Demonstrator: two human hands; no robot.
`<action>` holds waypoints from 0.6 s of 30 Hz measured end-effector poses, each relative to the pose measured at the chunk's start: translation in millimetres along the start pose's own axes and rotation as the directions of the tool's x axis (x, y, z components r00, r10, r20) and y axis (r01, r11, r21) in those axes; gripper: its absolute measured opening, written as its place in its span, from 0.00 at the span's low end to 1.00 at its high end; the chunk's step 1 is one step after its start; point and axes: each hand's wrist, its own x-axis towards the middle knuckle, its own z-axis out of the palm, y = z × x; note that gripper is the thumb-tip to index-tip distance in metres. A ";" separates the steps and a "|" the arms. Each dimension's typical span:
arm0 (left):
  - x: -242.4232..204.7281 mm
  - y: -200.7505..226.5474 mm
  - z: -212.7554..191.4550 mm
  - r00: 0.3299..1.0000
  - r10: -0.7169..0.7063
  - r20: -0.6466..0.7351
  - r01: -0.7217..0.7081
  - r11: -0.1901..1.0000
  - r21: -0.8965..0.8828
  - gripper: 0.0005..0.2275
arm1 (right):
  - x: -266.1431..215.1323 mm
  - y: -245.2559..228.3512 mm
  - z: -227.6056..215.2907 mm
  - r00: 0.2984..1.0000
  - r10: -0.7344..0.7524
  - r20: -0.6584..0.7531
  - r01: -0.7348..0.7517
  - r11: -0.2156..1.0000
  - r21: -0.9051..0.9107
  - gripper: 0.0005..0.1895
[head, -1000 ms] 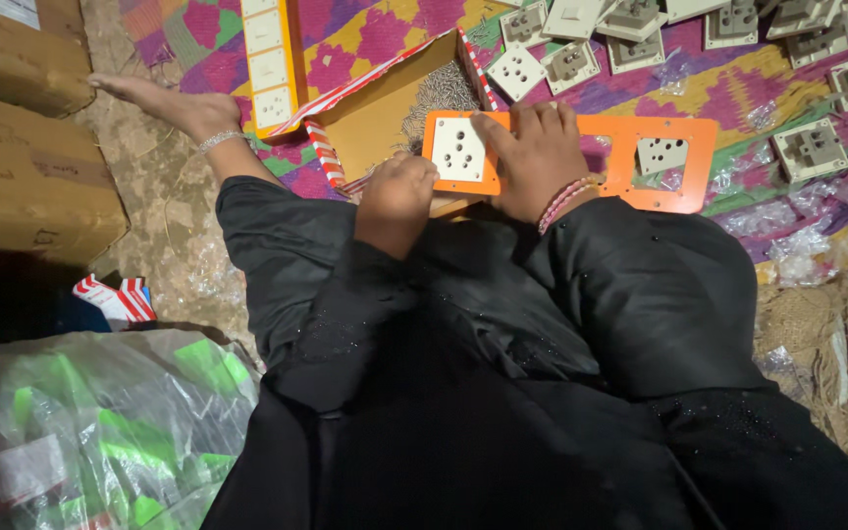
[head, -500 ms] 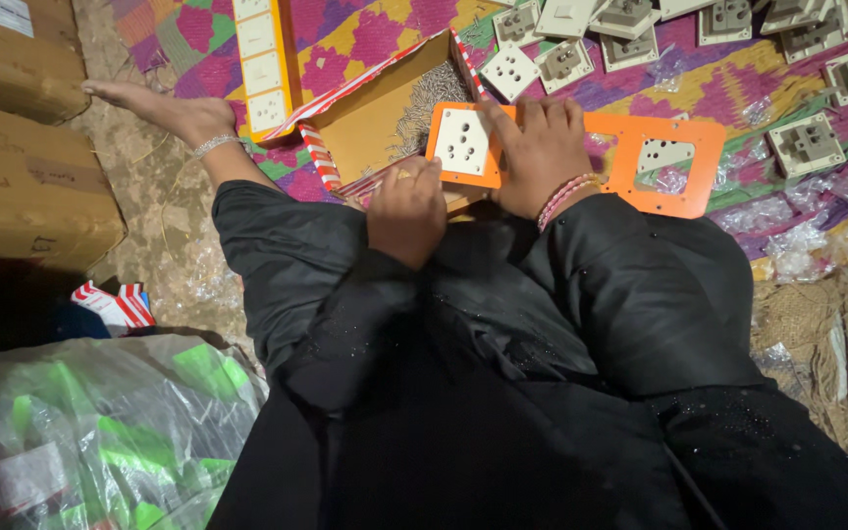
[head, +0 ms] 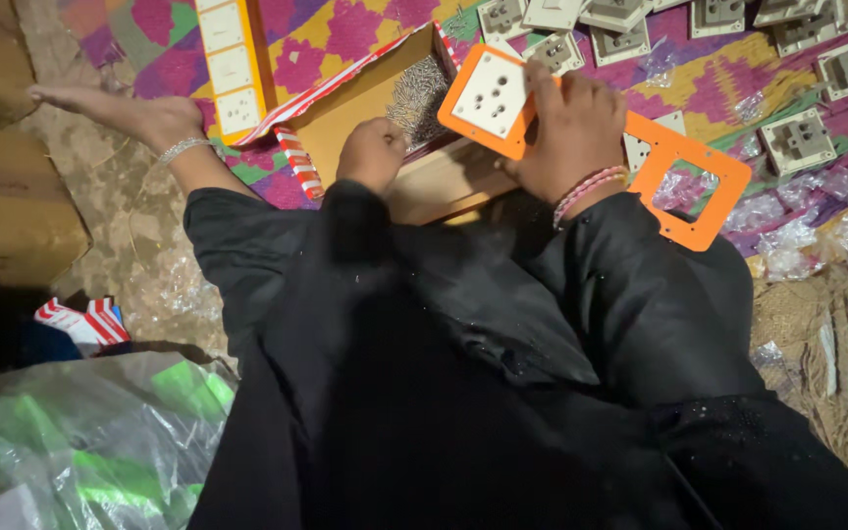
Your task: The person sits on a mat and assembles small white electrical socket plates into an orange plastic frame. They pick up a socket plate, insert screws using a screwdriver, and secure the plate into the frame. The person repeats this process with additional plates and screws from nearby boxes.
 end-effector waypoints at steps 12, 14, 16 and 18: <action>72.0 -0.8 70.0 0.867 0.125 0.483 -0.231 0.958 0.167 0.15 | 6.3 -1.9 5.0 0.993 0.036 0.114 -0.044 0.996 0.072 0.56; 70.6 -6.8 68.2 0.838 0.010 0.546 -0.079 0.992 0.103 0.17 | 6.1 -1.6 4.4 0.995 0.006 0.096 -0.016 0.994 0.104 0.57; 65.9 -15.6 65.2 0.856 0.073 0.512 -0.148 0.983 0.108 0.17 | 6.9 -3.7 5.4 0.997 -0.010 0.081 0.003 0.995 0.096 0.56; 62.0 -23.9 62.7 0.893 0.033 0.448 -0.055 0.998 0.037 0.14 | 8.8 -4.9 6.1 0.996 -0.028 0.090 0.019 0.995 0.098 0.54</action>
